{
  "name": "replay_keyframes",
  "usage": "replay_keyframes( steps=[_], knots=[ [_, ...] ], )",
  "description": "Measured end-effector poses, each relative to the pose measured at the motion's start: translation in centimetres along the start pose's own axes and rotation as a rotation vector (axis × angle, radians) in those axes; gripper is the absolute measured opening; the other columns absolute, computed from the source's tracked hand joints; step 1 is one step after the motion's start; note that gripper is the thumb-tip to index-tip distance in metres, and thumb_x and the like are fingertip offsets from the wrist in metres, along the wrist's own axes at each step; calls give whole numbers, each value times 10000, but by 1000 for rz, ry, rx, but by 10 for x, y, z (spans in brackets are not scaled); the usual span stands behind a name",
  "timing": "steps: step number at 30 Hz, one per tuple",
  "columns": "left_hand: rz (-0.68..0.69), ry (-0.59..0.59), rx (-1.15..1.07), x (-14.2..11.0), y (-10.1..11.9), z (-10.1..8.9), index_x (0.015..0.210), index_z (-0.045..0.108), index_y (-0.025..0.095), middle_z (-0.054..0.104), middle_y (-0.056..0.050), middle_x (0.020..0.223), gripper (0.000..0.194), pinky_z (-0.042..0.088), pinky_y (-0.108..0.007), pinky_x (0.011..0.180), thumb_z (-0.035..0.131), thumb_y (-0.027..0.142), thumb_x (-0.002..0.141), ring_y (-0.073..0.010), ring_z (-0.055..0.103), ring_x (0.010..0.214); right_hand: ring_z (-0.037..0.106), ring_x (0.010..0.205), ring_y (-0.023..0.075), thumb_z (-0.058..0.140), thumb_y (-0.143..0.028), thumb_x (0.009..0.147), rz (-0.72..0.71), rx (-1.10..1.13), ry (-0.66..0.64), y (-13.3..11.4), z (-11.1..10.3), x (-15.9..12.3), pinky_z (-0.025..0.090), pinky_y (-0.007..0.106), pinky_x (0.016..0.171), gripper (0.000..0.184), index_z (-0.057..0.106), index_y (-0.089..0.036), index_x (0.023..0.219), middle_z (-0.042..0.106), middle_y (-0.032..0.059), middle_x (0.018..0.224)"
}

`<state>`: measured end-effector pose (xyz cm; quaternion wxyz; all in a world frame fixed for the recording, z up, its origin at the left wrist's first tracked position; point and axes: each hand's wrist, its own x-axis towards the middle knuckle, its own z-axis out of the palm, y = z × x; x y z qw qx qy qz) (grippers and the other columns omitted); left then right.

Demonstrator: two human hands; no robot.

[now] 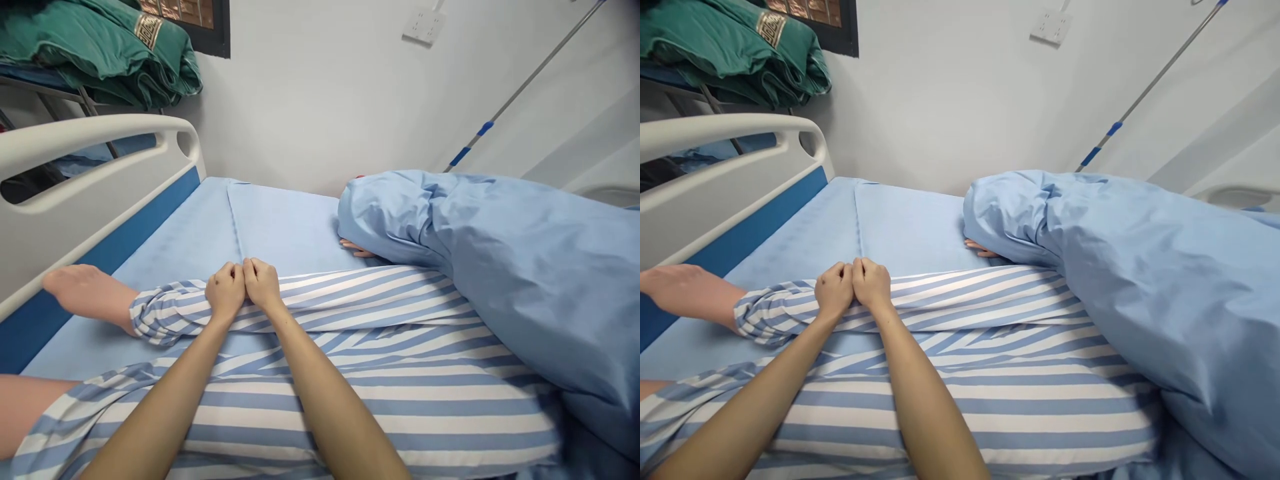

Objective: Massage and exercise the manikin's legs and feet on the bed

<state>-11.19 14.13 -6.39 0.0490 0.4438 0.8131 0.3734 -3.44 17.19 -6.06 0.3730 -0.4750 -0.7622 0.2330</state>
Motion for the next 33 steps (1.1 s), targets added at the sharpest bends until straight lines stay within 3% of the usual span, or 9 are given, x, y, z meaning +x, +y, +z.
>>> replay_keyframes(
  steps=[6, 12, 18, 20, 24, 29, 33],
  knots=[
    [-8, -35, 10, 0, 1, -1, 508, 431, 200, 508, 3, 535, 321, 202, -245, 505, 373, 360, 780, -119, 376, 519, 395, 530, 116, 322, -357, 890, 13, 67, 10, 1, -2, 3, 248, 238, 541, 394, 486, -200, 567, 488, -20, 538],
    [-23, -195, -54, 13, 10, -18, 459, 429, 195, 416, 17, 464, 299, 236, -243, 484, 404, 331, 724, -111, 354, 488, 402, 534, 127, 314, -358, 884, 81, 91, -40, -2, -5, 7, 237, 243, 525, 410, 512, -198, 562, 516, 2, 551],
    [-28, -6, -512, 21, 31, -8, 482, 271, 201, 229, 52, 476, 277, 238, -220, 455, 420, 302, 693, -74, 260, 471, 403, 510, 123, 337, -336, 858, 149, 175, -133, -2, -10, 13, 250, 239, 513, 390, 507, -193, 538, 481, -10, 512],
    [-63, 32, -536, 17, 31, 2, 485, 281, 199, 264, 50, 477, 277, 249, -220, 463, 404, 307, 709, -74, 273, 479, 413, 519, 123, 333, -345, 856, 171, 210, -119, 0, -9, 15, 268, 237, 517, 395, 502, -191, 535, 482, -10, 515],
    [-1, -48, -345, 7, 22, 16, 504, 410, 182, 442, 17, 511, 303, 272, -223, 498, 348, 324, 765, -94, 363, 526, 442, 557, 123, 323, -356, 855, 208, 294, 17, 6, -5, 16, 306, 230, 528, 392, 485, -189, 540, 499, -10, 548],
    [28, -70, -206, 4, 19, 15, 550, 512, 180, 556, -15, 569, 350, 282, -234, 533, 323, 338, 799, -110, 416, 544, 406, 522, 107, 337, -355, 845, 189, 353, 56, 8, -3, 16, 303, 220, 505, 383, 423, -188, 512, 447, -30, 502],
    [2, -92, -167, 4, 23, 10, 574, 563, 187, 603, -37, 613, 367, 281, -245, 541, 323, 340, 807, -121, 432, 550, 400, 522, 108, 333, -323, 845, 211, 272, 13, 2, -10, 17, 291, 224, 512, 379, 427, -187, 504, 454, -28, 493]
  ],
)
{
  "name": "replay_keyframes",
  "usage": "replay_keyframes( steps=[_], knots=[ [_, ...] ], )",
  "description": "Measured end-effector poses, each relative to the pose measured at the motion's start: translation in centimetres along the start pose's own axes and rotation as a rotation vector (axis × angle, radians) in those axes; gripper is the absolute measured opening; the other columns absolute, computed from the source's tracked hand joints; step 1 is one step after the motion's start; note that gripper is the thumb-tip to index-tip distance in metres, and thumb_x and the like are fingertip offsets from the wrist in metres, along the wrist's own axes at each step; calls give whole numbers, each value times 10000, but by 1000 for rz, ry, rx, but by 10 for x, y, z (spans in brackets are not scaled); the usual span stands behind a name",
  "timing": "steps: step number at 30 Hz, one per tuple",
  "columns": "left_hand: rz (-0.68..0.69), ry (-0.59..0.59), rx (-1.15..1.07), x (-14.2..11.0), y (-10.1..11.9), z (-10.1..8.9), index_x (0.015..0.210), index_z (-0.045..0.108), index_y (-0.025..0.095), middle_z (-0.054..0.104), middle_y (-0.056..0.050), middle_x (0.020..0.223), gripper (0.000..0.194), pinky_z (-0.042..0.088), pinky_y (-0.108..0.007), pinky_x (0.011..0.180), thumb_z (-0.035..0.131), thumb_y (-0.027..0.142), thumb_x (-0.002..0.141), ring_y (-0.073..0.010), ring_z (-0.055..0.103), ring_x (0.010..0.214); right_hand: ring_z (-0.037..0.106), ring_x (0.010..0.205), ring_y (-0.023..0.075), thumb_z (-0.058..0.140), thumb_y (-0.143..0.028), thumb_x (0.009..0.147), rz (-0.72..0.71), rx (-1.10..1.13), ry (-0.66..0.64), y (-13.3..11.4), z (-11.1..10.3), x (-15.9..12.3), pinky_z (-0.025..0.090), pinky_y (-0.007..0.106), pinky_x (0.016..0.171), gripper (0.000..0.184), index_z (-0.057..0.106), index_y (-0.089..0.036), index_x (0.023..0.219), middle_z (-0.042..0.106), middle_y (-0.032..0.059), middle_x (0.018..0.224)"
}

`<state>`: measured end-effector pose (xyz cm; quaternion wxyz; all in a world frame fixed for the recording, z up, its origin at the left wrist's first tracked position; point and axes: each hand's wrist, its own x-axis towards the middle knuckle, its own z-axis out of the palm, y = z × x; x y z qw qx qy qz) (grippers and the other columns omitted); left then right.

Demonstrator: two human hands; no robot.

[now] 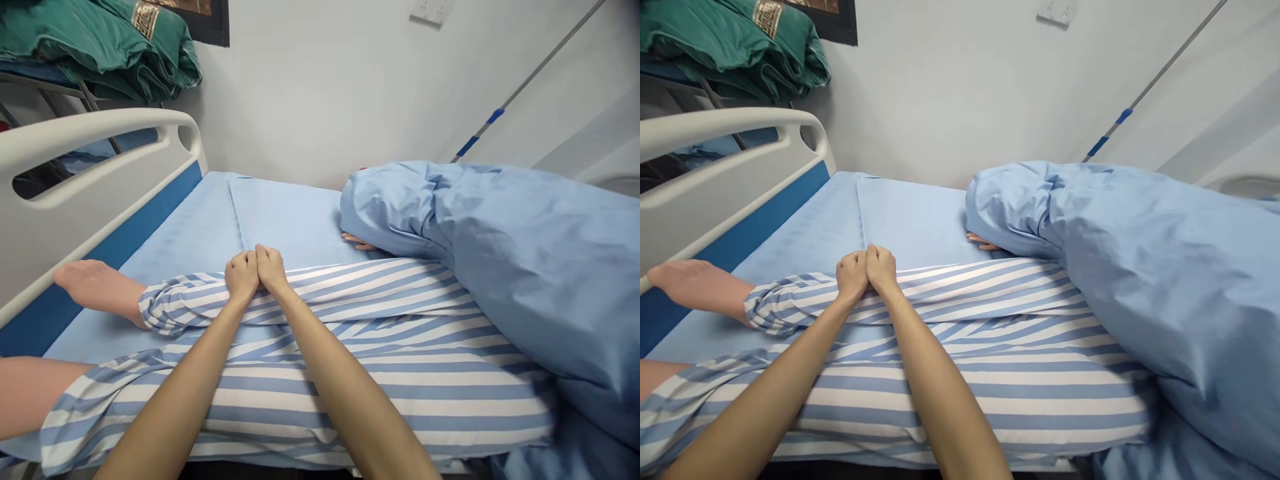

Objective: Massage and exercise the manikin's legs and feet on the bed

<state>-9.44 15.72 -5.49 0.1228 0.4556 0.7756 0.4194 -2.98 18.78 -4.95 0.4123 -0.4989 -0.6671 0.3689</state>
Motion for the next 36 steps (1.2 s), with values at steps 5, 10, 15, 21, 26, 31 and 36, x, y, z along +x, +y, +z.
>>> replay_keyframes(
  steps=[5, 10, 15, 21, 26, 31, 36],
  knots=[
    [-9, -10, 28, -2, 2, -1, 537, 544, 190, 576, -27, 571, 363, 256, -245, 527, 332, 327, 798, -117, 405, 529, 366, 513, 110, 346, -327, 862, -206, -282, -27, -18, -25, 4, 239, 243, 532, 381, 455, -191, 523, 442, -25, 504],
    [-3, 18, 32, -2, -2, 2, 510, 511, 191, 543, -10, 540, 350, 246, -245, 518, 333, 317, 784, -110, 366, 508, 344, 503, 109, 310, -332, 891, -281, -291, 26, -8, -29, 0, 220, 246, 527, 404, 441, -193, 535, 420, -29, 501],
    [20, 23, 17, 0, -3, 5, 513, 499, 190, 516, -4, 525, 346, 272, -241, 534, 345, 355, 775, -113, 391, 530, 402, 549, 128, 336, -330, 886, -192, -355, 38, 16, -13, -9, 231, 254, 550, 373, 517, -197, 588, 518, -2, 564],
    [62, 27, 11, -1, -3, 5, 458, 387, 191, 397, 27, 464, 326, 246, -244, 504, 369, 337, 749, -98, 335, 494, 388, 540, 118, 303, -345, 891, -156, -247, 61, 17, -17, -5, 238, 246, 544, 410, 475, -199, 549, 478, -18, 540],
    [11, -50, -101, 4, 11, 3, 442, 373, 192, 335, 39, 429, 301, 252, -235, 480, 401, 330, 708, -90, 328, 475, 343, 500, 102, 308, -357, 873, -146, -4, 84, 19, -24, -1, 240, 232, 511, 415, 381, -195, 499, 383, -43, 484],
    [60, 18, -490, 9, 55, 4, 464, 318, 199, 298, 56, 437, 269, 288, -218, 465, 416, 311, 688, -71, 297, 449, 362, 492, 93, 316, -377, 856, -90, 234, 75, 22, -29, 4, 261, 216, 493, 406, 367, -192, 499, 366, -52, 462],
    [1, 86, -509, 1, 56, 22, 477, 296, 204, 296, 56, 448, 273, 279, -220, 466, 387, 320, 706, -72, 295, 456, 350, 498, 89, 348, -374, 841, -48, 365, 107, 24, -29, 7, 268, 210, 483, 378, 353, -190, 511, 352, -55, 473]
  ],
)
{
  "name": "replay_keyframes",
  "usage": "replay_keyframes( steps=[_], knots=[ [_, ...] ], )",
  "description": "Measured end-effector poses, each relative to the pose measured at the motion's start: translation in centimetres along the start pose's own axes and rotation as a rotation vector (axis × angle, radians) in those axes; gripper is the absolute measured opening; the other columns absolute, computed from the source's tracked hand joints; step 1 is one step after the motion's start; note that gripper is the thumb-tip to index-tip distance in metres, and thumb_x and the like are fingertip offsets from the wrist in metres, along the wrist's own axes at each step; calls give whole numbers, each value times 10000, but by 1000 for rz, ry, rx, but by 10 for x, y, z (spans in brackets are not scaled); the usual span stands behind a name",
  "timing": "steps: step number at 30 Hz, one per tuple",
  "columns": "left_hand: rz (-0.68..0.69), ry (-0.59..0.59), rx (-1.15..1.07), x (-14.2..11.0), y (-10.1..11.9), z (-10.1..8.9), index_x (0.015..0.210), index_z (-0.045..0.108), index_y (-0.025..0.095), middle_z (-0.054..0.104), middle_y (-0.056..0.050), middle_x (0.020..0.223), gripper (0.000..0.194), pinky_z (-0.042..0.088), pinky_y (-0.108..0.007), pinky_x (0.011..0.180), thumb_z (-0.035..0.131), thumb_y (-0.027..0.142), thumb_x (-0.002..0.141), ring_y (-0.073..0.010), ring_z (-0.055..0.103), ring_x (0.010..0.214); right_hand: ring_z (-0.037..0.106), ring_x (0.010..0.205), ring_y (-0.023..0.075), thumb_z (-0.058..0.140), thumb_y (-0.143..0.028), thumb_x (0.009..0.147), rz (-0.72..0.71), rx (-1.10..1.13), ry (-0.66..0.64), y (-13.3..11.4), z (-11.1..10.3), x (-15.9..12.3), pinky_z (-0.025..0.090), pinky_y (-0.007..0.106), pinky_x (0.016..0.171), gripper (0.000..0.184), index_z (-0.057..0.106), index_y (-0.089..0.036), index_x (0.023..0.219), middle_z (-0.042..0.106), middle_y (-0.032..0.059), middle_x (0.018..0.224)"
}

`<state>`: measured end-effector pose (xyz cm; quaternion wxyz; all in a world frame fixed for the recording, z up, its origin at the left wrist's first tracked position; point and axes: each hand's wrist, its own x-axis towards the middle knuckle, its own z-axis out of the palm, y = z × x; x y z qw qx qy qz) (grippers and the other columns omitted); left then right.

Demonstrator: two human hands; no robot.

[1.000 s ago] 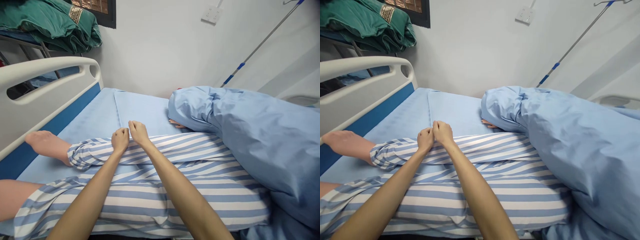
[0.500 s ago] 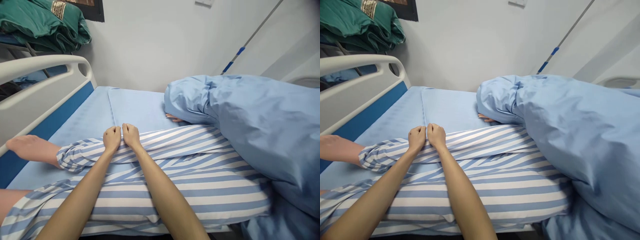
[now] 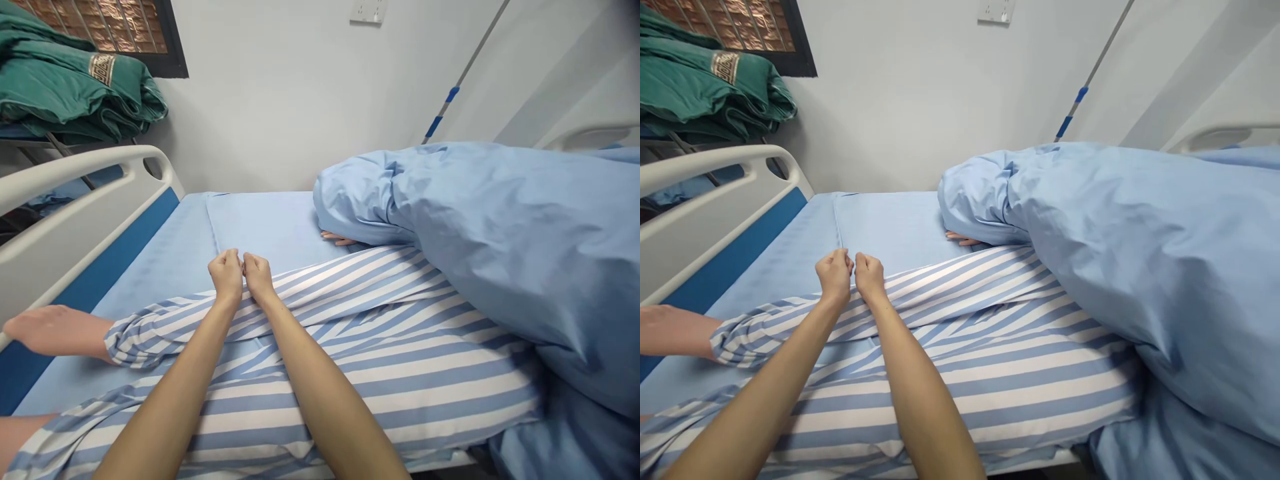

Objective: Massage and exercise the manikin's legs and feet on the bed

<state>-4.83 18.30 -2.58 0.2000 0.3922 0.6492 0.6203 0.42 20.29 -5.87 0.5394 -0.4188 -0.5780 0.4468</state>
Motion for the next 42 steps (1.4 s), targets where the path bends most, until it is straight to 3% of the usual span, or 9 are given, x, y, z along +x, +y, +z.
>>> replay_keyframes(
  steps=[6, 14, 21, 28, 37, 39, 42],
  knots=[
    [79, -130, 392, -11, -28, -1, 476, 357, 192, 384, 34, 464, 309, 237, -244, 517, 349, 318, 759, -95, 320, 500, 320, 513, 87, 380, -356, 832, 19, 22, 97, 2, -2, 0, 260, 211, 472, 355, 318, -194, 523, 327, -55, 492],
    [115, -113, 486, -12, -26, -4, 514, 385, 192, 448, 11, 508, 316, 213, -249, 535, 329, 334, 792, -107, 330, 518, 309, 506, 89, 361, -331, 836, 60, -122, 44, -5, -3, 2, 255, 219, 478, 356, 306, -195, 512, 304, -54, 486],
    [76, -119, 505, -14, -27, -3, 489, 374, 189, 385, 21, 474, 311, 170, -256, 517, 365, 327, 768, -106, 271, 496, 365, 522, 98, 268, -378, 897, -205, -489, -102, -38, -38, 4, 266, 221, 522, 411, 375, -195, 545, 389, -41, 514],
    [114, -100, 536, -14, -28, -1, 478, 347, 183, 329, 34, 460, 326, 174, -249, 518, 376, 333, 766, -99, 255, 496, 369, 536, 109, 302, -358, 901, -196, -739, -160, -4, -53, -5, 246, 235, 538, 373, 440, -197, 594, 429, -29, 537],
    [113, -179, 516, -16, -20, 0, 450, 348, 183, 314, 46, 436, 329, 224, -236, 511, 415, 336, 734, -92, 303, 481, 374, 522, 102, 264, -366, 910, -189, -577, -138, -4, -55, -3, 241, 238, 521, 401, 418, -197, 579, 409, -40, 528],
    [68, -200, 427, -13, -9, 4, 439, 357, 185, 316, 49, 423, 319, 238, -235, 500, 436, 329, 713, -91, 316, 472, 372, 518, 102, 283, -367, 900, -183, -510, -130, -5, -56, -2, 241, 237, 517, 397, 413, -196, 567, 407, -40, 520],
    [-7, -198, 116, -12, 11, 19, 442, 347, 193, 323, 56, 411, 300, 266, -229, 479, 445, 324, 694, -86, 322, 449, 383, 509, 98, 289, -373, 889, -129, -320, -117, -4, -59, 2, 266, 225, 514, 413, 406, -192, 537, 413, -39, 501]
  ],
)
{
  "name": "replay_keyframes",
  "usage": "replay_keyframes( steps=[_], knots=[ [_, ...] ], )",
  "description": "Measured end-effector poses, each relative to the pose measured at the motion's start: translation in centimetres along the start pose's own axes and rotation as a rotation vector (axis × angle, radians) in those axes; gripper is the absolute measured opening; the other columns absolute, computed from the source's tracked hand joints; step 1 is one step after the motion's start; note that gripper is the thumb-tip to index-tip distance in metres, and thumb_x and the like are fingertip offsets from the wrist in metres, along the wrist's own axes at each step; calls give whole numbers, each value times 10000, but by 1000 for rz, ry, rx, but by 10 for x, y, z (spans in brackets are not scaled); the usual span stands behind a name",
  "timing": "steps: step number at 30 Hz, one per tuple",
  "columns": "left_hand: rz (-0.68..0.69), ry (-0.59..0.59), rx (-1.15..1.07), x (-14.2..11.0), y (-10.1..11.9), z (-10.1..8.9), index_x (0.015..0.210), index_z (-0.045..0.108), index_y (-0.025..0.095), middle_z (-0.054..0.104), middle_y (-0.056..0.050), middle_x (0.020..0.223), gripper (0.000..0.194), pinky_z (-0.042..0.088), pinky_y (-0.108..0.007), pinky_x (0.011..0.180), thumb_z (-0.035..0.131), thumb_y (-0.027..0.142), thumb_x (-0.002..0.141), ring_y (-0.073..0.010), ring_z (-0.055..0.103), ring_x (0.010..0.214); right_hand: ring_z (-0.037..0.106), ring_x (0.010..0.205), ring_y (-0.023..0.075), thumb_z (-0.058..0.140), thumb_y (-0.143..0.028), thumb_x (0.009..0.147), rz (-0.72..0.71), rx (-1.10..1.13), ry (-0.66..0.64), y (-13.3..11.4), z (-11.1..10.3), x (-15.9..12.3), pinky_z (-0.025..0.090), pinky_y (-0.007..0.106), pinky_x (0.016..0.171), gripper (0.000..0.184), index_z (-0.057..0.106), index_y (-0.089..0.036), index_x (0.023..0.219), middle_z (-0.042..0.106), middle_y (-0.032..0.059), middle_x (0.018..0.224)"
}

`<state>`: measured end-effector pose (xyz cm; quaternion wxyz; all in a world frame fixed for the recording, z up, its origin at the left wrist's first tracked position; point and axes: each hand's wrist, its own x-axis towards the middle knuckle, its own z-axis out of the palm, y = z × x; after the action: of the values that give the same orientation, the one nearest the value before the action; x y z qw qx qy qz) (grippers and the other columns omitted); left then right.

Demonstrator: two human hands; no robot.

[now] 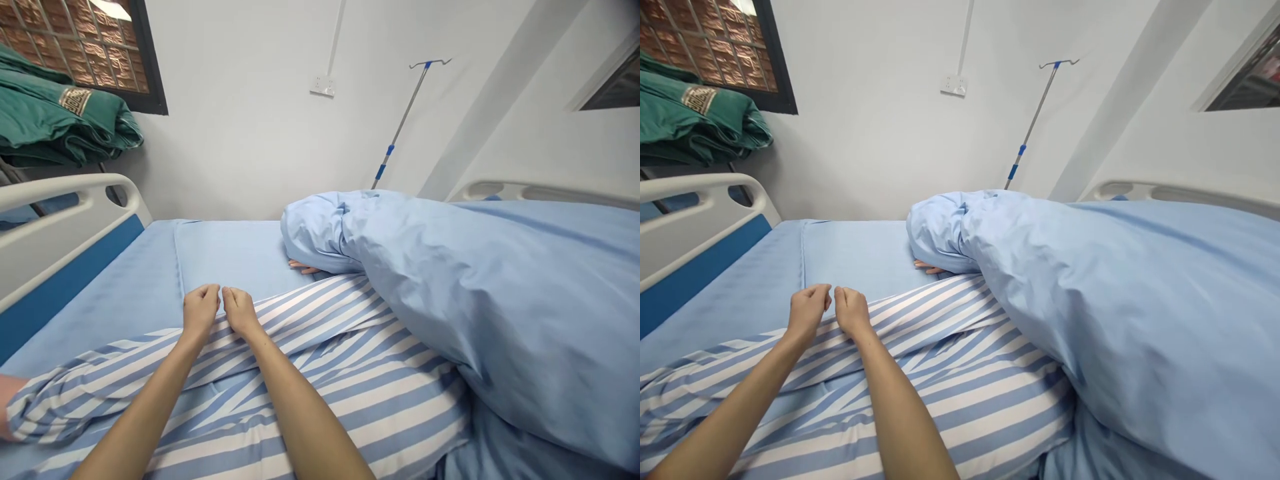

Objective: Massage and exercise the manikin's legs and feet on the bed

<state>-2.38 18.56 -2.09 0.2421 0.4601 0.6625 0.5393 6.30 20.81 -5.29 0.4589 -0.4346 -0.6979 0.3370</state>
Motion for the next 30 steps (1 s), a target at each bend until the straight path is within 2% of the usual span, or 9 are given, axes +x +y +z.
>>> replay_keyframes(
  steps=[3, 6, 9, 15, 19, 21, 25, 28, 30],
  knots=[
    [-10, 69, -209, -2, 10, 19, 455, 318, 200, 309, 64, 413, 296, 271, -226, 463, 438, 324, 695, -81, 298, 435, 371, 471, 92, 307, -380, 869, 98, 265, 25, 4, -4, 6, 292, 217, 496, 405, 384, -193, 518, 381, -48, 460],
    [30, 99, -11, -10, 0, 34, 453, 343, 194, 312, 59, 417, 296, 253, -229, 479, 426, 316, 711, -86, 309, 455, 315, 436, 85, 352, -374, 842, 188, 476, 82, 8, -7, 11, 288, 214, 462, 363, 346, -203, 522, 310, -68, 432],
    [102, 69, 224, -16, -13, 40, 470, 387, 189, 365, 44, 438, 316, 236, -237, 506, 376, 325, 755, -97, 338, 486, 292, 452, 80, 399, -368, 816, 209, 516, 149, 8, -9, 13, 283, 212, 455, 346, 337, -201, 519, 299, -68, 450],
    [98, 49, 334, -17, -13, 39, 527, 452, 188, 457, 18, 506, 331, 240, -238, 530, 322, 327, 797, -107, 381, 525, 298, 492, 83, 396, -378, 814, 178, 407, 176, 9, -7, 11, 286, 212, 467, 346, 328, -199, 526, 307, -61, 495],
    [100, 46, 362, -17, -13, 38, 527, 464, 189, 480, 10, 513, 342, 231, -242, 525, 318, 329, 803, -108, 371, 516, 322, 502, 87, 331, -385, 849, 153, 288, 131, 10, -9, 11, 301, 211, 491, 354, 336, -200, 547, 327, -57, 506],
    [105, 42, 361, -17, -14, 38, 522, 460, 189, 478, 10, 507, 349, 223, -243, 520, 313, 329, 806, -108, 363, 511, 341, 507, 89, 302, -373, 868, 112, 128, 64, 5, -18, 14, 291, 212, 499, 366, 353, -196, 552, 351, -53, 507],
    [124, 29, 381, -18, -16, 39, 503, 432, 191, 460, 16, 501, 343, 207, -245, 518, 325, 330, 797, -106, 345, 510, 373, 528, 89, 308, -347, 891, -102, -234, -73, -16, -45, 21, 271, 216, 533, 367, 397, -188, 573, 407, -43, 532],
    [114, 29, 396, -18, -16, 40, 477, 384, 188, 408, 26, 480, 339, 203, -245, 516, 350, 333, 782, -101, 321, 499, 406, 543, 91, 272, -347, 914, -158, -326, -54, -22, -60, 23, 278, 215, 555, 384, 429, -188, 602, 446, -32, 555],
    [117, 29, 391, -18, -16, 40, 469, 356, 186, 371, 32, 468, 343, 206, -244, 515, 357, 334, 778, -97, 313, 493, 421, 554, 96, 260, -345, 922, -138, -359, -24, -15, -64, 20, 282, 218, 565, 391, 453, -189, 621, 466, -25, 566]
  ],
)
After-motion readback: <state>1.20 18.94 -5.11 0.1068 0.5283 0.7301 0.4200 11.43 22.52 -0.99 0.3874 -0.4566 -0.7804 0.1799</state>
